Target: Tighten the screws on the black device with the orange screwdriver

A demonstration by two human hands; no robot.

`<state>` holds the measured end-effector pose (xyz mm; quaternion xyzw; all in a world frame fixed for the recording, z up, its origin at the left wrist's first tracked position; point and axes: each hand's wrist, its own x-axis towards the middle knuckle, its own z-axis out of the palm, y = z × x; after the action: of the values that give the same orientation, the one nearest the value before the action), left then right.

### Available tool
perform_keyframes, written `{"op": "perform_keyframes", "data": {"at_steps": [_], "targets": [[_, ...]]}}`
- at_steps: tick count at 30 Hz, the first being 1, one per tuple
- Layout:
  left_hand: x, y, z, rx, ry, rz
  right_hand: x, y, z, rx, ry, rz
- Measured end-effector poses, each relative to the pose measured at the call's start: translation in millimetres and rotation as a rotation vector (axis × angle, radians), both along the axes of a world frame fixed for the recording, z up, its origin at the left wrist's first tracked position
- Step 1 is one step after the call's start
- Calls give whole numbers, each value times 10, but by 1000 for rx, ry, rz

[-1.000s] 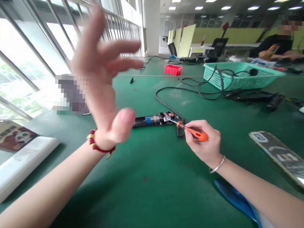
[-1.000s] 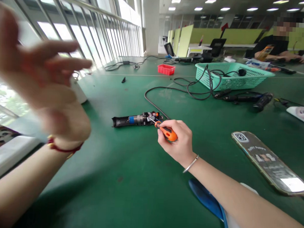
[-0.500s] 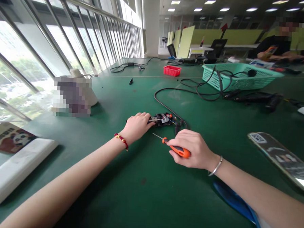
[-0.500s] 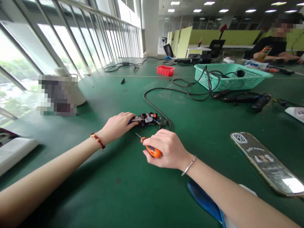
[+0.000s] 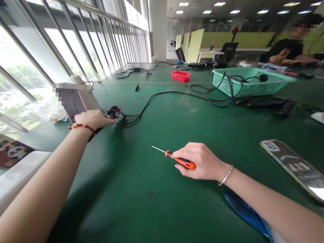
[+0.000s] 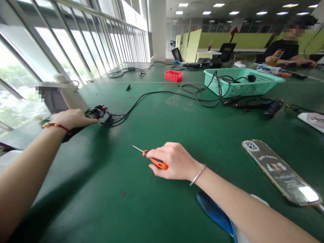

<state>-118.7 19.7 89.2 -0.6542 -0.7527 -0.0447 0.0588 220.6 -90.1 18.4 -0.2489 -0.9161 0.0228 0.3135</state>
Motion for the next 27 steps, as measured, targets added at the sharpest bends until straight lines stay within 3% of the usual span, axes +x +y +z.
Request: {"op": "perform_keyframes", "data": {"at_steps": [1,3,5,11,14,21,24,27], "targets": [[-3,-15,59,-105,75,154,1,1,-5,-8,-5,-2],[34,-53,153,-166,121,254,4,4,-15,-21,-15,-4],[86,-80,178,-176,119,274,7,9,-24,-30,-25,-3],[135,-43,-21,-146,69,294,12,12,-5,-42,-53,-14],[135,-30,-33,-119,44,305,11,5,20,-18,-89,-41],[304,-159,153,6,115,256,15,20,23,-23,-9,-250],[460,-233,196,37,138,146,26,46,1,-98,138,-334],[625,-258,113,-50,101,-33,45,85,-34,-186,246,-398]]}}
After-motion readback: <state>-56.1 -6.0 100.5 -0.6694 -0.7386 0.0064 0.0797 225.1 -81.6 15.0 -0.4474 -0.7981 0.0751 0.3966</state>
